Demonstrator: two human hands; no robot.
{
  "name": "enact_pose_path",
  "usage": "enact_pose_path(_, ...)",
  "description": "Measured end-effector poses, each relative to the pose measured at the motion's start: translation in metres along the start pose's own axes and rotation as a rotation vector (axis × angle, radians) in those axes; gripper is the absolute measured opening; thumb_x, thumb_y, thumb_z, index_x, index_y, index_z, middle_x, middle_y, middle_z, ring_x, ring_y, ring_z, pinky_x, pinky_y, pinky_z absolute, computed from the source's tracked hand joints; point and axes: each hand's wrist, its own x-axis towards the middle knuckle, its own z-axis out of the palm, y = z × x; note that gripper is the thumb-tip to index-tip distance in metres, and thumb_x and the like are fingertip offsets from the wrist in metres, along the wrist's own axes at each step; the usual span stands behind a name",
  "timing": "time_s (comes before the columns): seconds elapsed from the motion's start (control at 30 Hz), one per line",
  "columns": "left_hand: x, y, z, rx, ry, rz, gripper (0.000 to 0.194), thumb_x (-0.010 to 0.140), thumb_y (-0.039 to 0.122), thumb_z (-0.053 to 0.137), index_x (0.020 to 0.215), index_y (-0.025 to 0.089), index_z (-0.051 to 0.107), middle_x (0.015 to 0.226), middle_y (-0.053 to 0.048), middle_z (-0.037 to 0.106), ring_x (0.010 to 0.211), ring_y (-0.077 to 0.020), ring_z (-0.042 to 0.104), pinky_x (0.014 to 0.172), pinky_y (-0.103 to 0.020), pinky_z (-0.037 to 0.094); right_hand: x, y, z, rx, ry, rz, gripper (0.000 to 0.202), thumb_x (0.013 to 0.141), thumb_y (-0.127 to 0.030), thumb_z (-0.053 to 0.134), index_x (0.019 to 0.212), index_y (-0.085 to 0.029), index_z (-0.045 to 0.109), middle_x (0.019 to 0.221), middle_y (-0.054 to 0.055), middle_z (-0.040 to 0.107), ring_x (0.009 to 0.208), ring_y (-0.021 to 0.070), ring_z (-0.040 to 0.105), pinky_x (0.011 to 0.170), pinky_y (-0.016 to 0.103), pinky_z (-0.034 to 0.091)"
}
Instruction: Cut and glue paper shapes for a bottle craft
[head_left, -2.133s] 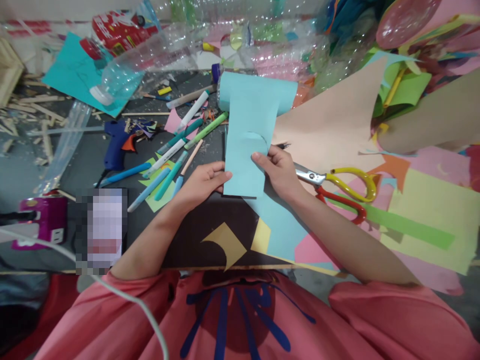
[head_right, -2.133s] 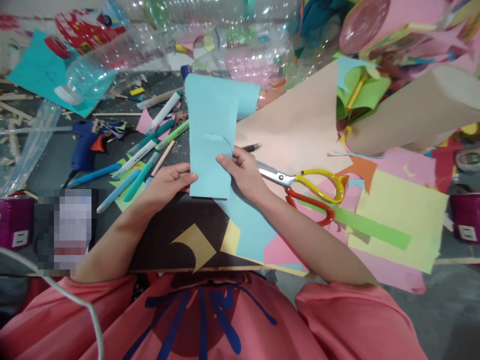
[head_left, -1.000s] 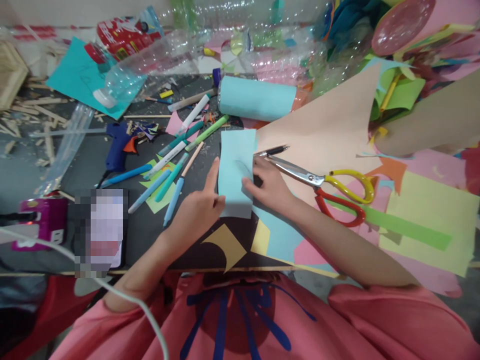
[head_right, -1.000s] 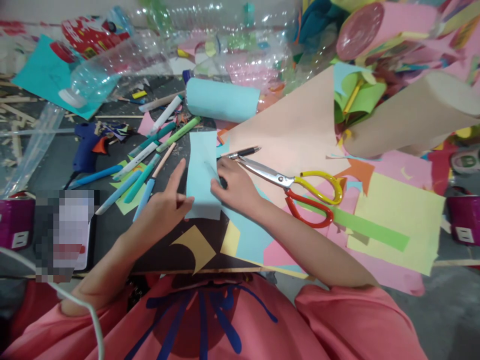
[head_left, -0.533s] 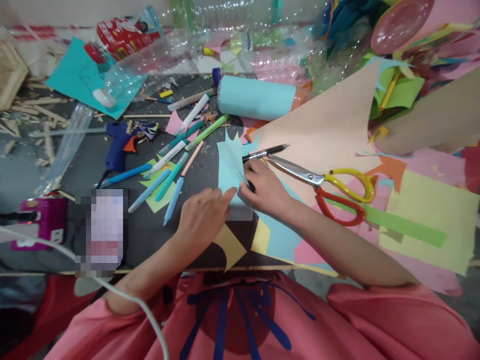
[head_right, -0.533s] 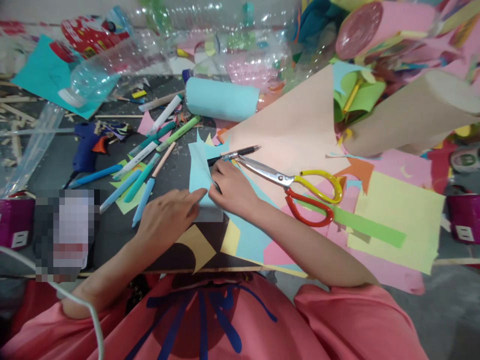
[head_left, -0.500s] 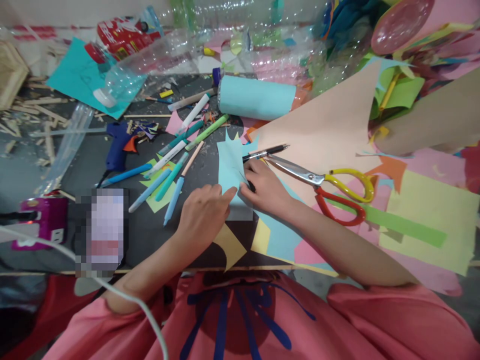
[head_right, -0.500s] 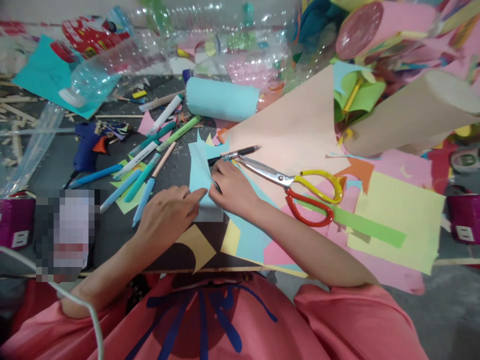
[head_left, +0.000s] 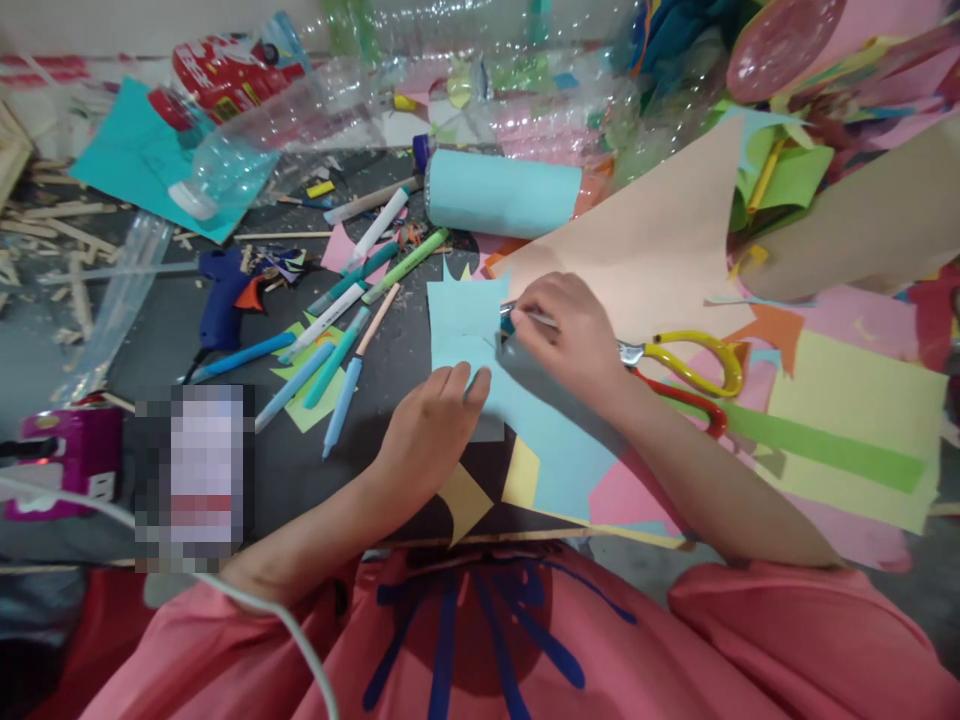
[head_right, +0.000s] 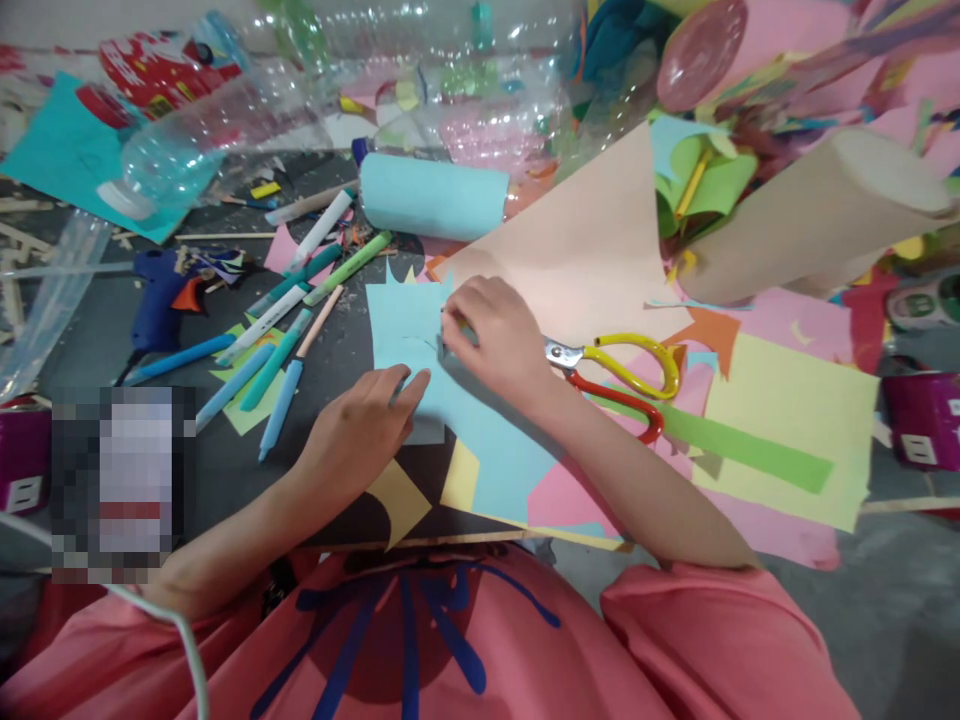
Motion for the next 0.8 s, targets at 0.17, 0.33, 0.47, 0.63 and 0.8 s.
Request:
enact_pose_path(0.17, 0.001, -0.001, 0.007, -0.030, 0.033, 0.006, 0.038, 0.090, 0.011, 0.046, 0.127, 0.010, 0.054, 0.109, -0.015, 0.065, 0.095, -0.0248, 0.062, 0.075, -0.034, 0.054, 0.006, 0.017, -0.010, -0.201, -0.094, 0.008, 0.018, 0.082, -0.012, 0.046, 0.080, -0.020, 0.062, 0.086, 0.010, 0.067, 0.086, 0.0277, 0.056, 0.077, 0.041, 0.039)
enact_pose_path(0.33, 0.001, -0.003, 0.014, -0.081, 0.082, 0.027, 0.037, 0.089, 0.013, 0.048, 0.125, 0.008, 0.054, 0.106, -0.015, 0.064, 0.096, -0.0270, 0.061, 0.080, -0.038, 0.054, 0.003, 0.017, -0.007, -0.267, -0.131, -0.002, 0.021, 0.085, -0.017, 0.048, 0.093, -0.018, 0.067, 0.092, 0.012, 0.065, 0.088, 0.0283, 0.056, 0.078, 0.041, 0.041)
enact_pose_path(0.47, 0.000, -0.003, 0.016, -0.125, 0.100, 0.020, 0.035, 0.092, 0.016, 0.047, 0.125, 0.009, 0.054, 0.105, -0.016, 0.063, 0.100, -0.0275, 0.059, 0.082, -0.038, 0.054, 0.001, 0.017, 0.002, -0.287, -0.103, -0.008, 0.024, 0.085, -0.017, 0.049, 0.100, -0.017, 0.067, 0.099, 0.013, 0.063, 0.093, 0.0291, 0.055, 0.079, 0.041, 0.042)
enact_pose_path(0.63, 0.000, -0.002, 0.014, -0.121, 0.097, -0.006, 0.033, 0.093, 0.018, 0.047, 0.125, 0.012, 0.055, 0.106, -0.013, 0.063, 0.100, -0.0248, 0.059, 0.082, -0.035, 0.054, 0.002, 0.020, 0.013, -0.206, -0.053, 0.009, 0.022, 0.090, -0.016, 0.045, 0.094, -0.021, 0.066, 0.096, 0.010, 0.065, 0.093, 0.0278, 0.055, 0.081, 0.042, 0.041)
enact_pose_path(0.8, 0.000, -0.002, 0.012, -0.117, 0.055, -0.018, 0.033, 0.094, 0.018, 0.044, 0.125, 0.013, 0.055, 0.110, -0.014, 0.064, 0.105, -0.0242, 0.059, 0.084, -0.035, 0.055, 0.004, 0.022, 0.008, -0.054, 0.037, 0.074, 0.010, 0.092, -0.026, 0.049, 0.091, -0.023, 0.058, 0.090, 0.008, 0.064, 0.088, 0.0266, 0.057, 0.080, 0.042, 0.042)
